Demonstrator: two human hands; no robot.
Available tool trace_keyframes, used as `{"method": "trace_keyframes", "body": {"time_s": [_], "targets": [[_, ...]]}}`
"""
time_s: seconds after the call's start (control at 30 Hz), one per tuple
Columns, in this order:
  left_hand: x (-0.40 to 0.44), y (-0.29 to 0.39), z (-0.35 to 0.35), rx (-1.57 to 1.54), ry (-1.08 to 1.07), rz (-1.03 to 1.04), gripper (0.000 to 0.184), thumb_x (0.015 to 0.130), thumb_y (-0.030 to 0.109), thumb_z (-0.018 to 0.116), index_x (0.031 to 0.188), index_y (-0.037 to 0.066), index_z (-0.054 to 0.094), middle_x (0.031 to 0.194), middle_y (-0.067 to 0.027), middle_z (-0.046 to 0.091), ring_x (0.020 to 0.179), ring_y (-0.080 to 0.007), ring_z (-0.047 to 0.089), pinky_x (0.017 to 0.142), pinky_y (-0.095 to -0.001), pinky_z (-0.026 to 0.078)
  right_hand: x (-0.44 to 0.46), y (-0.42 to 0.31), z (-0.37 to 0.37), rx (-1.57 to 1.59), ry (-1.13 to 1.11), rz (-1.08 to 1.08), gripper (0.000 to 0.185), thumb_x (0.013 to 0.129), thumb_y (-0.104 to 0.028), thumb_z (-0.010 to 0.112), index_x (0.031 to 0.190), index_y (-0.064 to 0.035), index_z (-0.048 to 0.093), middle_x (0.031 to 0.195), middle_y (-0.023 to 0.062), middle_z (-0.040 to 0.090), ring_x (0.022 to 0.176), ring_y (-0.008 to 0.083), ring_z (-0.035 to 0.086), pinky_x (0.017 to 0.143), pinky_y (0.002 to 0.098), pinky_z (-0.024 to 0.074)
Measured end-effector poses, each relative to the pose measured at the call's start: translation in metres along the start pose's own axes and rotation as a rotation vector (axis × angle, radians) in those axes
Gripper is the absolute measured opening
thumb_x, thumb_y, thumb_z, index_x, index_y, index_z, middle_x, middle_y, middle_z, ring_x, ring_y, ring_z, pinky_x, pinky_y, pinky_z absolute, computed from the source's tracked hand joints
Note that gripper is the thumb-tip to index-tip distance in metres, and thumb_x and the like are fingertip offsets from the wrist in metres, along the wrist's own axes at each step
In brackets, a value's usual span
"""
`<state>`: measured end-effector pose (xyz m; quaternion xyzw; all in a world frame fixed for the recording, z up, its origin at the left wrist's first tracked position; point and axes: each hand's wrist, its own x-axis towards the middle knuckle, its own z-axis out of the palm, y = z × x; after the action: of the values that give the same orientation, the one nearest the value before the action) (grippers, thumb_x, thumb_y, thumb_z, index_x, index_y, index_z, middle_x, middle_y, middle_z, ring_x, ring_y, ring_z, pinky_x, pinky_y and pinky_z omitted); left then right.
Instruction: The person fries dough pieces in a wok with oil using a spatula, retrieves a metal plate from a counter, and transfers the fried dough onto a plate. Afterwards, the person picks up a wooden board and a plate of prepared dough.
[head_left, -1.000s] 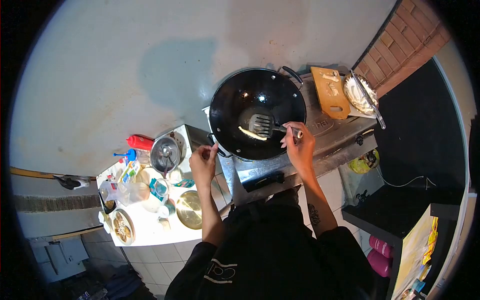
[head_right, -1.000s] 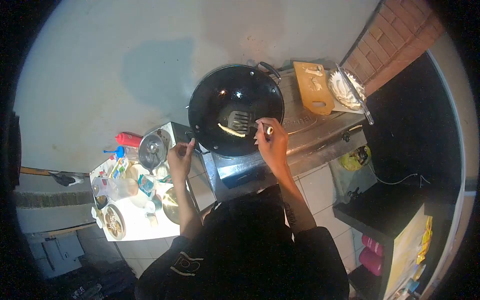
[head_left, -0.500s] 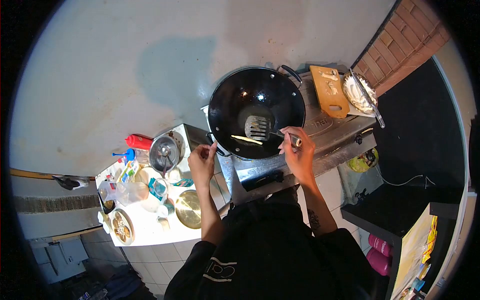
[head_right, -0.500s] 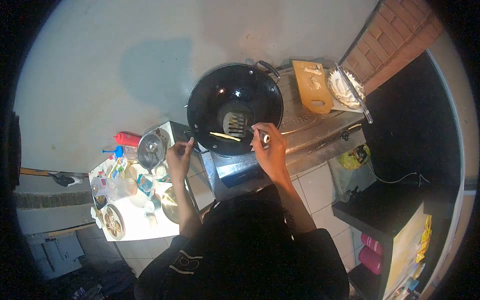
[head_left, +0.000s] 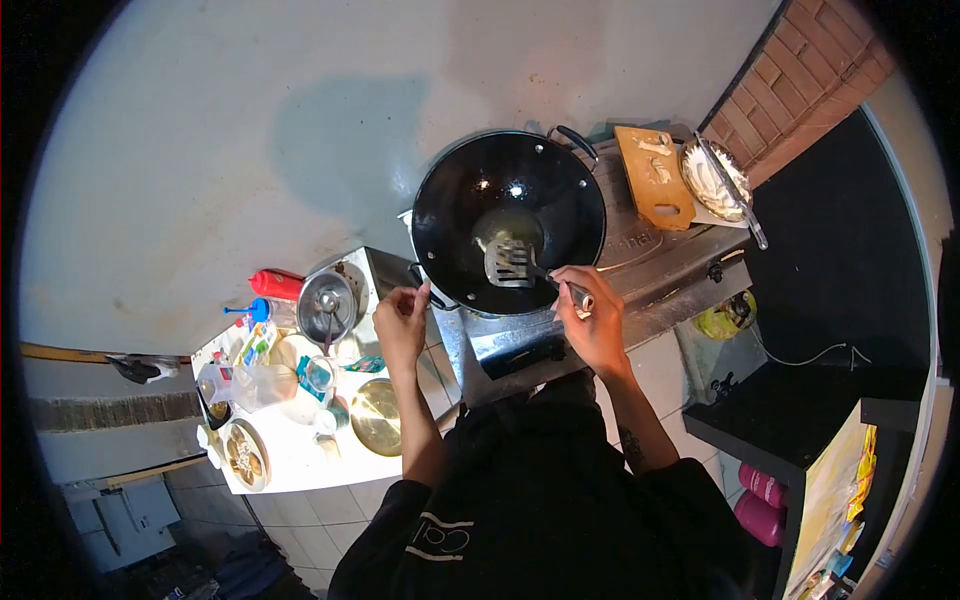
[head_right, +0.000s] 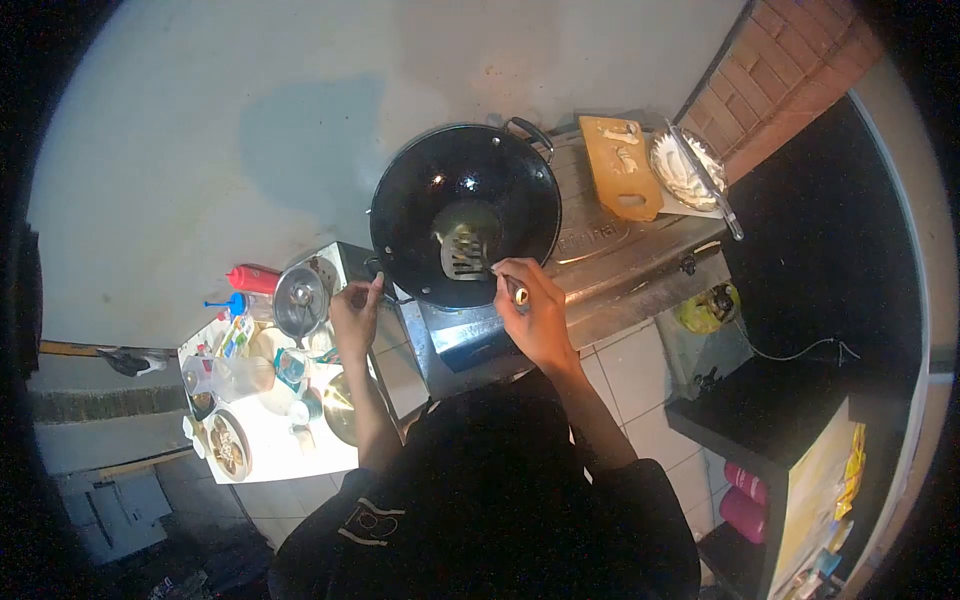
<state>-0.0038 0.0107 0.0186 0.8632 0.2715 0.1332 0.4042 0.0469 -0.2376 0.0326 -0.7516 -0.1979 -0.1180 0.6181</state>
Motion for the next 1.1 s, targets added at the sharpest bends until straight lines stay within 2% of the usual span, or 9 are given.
{"method": "trace_keyframes", "body": {"time_s": [0.03, 0.1, 0.23, 0.5, 0.83, 0.93, 1.1], "targets": [[0.000, -0.002, 0.002, 0.001, 0.001, -0.001, 0.040, 0.082, 0.037, 0.068, 0.077, -0.002, 0.066, 0.067, -0.0102, 0.065, 0.062, -0.0147, 0.061, 0.062, -0.0277, 0.046, 0.000, 0.002, 0.000, 0.001, -0.001, 0.001, 0.020, 0.076, 0.008, 0.060, 0.094, -0.0002, 0.057, 0.090, 0.0121, 0.062, 0.072, 0.0194, 0.062, 0.061, 0.0265, 0.0477], [0.001, -0.006, 0.004, -0.048, 0.046, 0.073, 0.033, 0.082, 0.029, 0.069, 0.074, -0.003, 0.064, 0.056, -0.0058, 0.058, 0.049, -0.0105, 0.051, 0.050, -0.0258, 0.040, 0.003, 0.007, 0.001, -0.061, 0.025, -0.046, 0.021, 0.075, 0.008, 0.060, 0.095, 0.0000, 0.057, 0.091, 0.0125, 0.061, 0.072, 0.0224, 0.063, 0.061, 0.0276, 0.0478], [0.000, -0.004, 0.003, -0.038, 0.050, 0.056, 0.033, 0.082, 0.029, 0.069, 0.075, -0.002, 0.064, 0.056, -0.0058, 0.058, 0.049, -0.0108, 0.051, 0.050, -0.0260, 0.040, 0.010, 0.018, 0.003, -0.081, 0.037, -0.051, 0.022, 0.075, 0.007, 0.061, 0.095, 0.0003, 0.057, 0.091, 0.0130, 0.061, 0.074, 0.0249, 0.063, 0.062, 0.0287, 0.0481], [0.001, -0.008, 0.004, -0.012, 0.064, 0.080, 0.034, 0.082, 0.031, 0.069, 0.074, -0.001, 0.065, 0.056, -0.0070, 0.059, 0.050, -0.0126, 0.053, 0.051, -0.0272, 0.041, 0.032, 0.023, 0.000, -0.029, 0.073, -0.039, 0.016, 0.082, 0.004, 0.058, 0.098, 0.0024, 0.057, 0.093, 0.0133, 0.060, 0.064, 0.0173, 0.063, 0.051, 0.0252, 0.0498], [0.000, -0.004, 0.003, -0.009, 0.051, 0.075, 0.033, 0.082, 0.030, 0.069, 0.075, -0.002, 0.064, 0.057, -0.0076, 0.060, 0.051, -0.0127, 0.054, 0.052, -0.0273, 0.042, 0.041, 0.037, 0.007, -0.113, -0.004, -0.124, 0.014, 0.082, 0.004, 0.057, 0.097, 0.0032, 0.056, 0.094, 0.0126, 0.060, 0.062, 0.0159, 0.062, 0.050, 0.0248, 0.0506], [-0.002, 0.000, 0.000, -0.009, 0.051, 0.055, 0.032, 0.082, 0.029, 0.069, 0.075, -0.002, 0.064, 0.057, -0.0076, 0.060, 0.051, -0.0123, 0.054, 0.052, -0.0270, 0.041, 0.039, 0.039, 0.010, -0.018, 0.039, -0.021, 0.013, 0.083, 0.003, 0.057, 0.096, 0.0030, 0.057, 0.092, 0.0118, 0.060, 0.062, 0.0138, 0.062, 0.046, 0.0235, 0.0496], [-0.001, -0.003, 0.002, -0.024, 0.059, 0.088, 0.032, 0.083, 0.028, 0.068, 0.075, -0.002, 0.064, 0.057, -0.0069, 0.059, 0.051, -0.0112, 0.053, 0.051, -0.0265, 0.040, 0.039, 0.037, 0.014, 0.144, 0.114, 0.160, 0.007, 0.087, -0.002, 0.055, 0.090, 0.0039, 0.058, 0.072, 0.0077, 0.058, 0.054, 0.0104, 0.059, 0.041, 0.0222, 0.0474]]}}
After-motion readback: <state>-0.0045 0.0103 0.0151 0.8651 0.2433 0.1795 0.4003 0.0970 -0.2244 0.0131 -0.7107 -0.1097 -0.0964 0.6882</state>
